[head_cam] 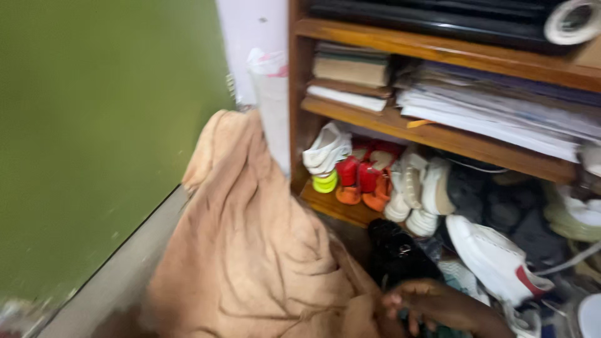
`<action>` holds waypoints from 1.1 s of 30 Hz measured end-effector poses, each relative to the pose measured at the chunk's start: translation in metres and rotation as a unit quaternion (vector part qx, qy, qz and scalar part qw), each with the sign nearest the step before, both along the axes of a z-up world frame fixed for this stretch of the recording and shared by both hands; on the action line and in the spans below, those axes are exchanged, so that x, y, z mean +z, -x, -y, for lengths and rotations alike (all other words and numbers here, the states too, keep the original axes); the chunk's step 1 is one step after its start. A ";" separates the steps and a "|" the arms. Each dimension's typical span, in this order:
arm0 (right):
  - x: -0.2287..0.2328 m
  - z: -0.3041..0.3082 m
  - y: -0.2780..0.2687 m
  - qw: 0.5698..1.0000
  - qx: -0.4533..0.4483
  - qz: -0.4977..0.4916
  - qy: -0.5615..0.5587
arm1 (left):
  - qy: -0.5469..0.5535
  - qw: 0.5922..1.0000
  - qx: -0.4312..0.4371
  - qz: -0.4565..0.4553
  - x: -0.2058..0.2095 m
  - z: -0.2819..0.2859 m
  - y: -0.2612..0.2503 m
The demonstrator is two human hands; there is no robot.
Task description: The person sits on the floor and wipes a red sandal with a cloth, then places it on a wooden shoe rack. The person then wipes a black shoe with the same cloth and places it on the rack.
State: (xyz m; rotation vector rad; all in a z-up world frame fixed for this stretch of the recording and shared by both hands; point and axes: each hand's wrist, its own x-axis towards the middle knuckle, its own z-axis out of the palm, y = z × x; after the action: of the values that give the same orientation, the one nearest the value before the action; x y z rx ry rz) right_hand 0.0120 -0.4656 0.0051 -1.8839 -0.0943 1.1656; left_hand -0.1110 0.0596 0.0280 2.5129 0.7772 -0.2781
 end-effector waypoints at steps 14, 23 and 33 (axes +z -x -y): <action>-0.079 0.116 -0.028 0.864 -0.148 0.409 0.253 | 0.480 0.849 -0.181 0.124 -0.089 0.144 -0.100; -0.086 0.070 0.045 0.760 -0.173 0.498 0.381 | 0.378 0.889 -0.181 0.185 -0.162 0.408 -0.134; -0.007 0.070 0.018 0.693 -0.542 0.475 -0.032 | 0.504 0.829 -0.070 0.232 -0.264 0.392 -0.152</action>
State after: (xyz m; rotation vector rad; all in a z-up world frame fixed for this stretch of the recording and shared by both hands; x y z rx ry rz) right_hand -0.0061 -0.5358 -0.0014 -1.7760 0.3716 -0.6533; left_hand 0.0412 -0.3327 -0.2359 1.5061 0.1388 -0.0695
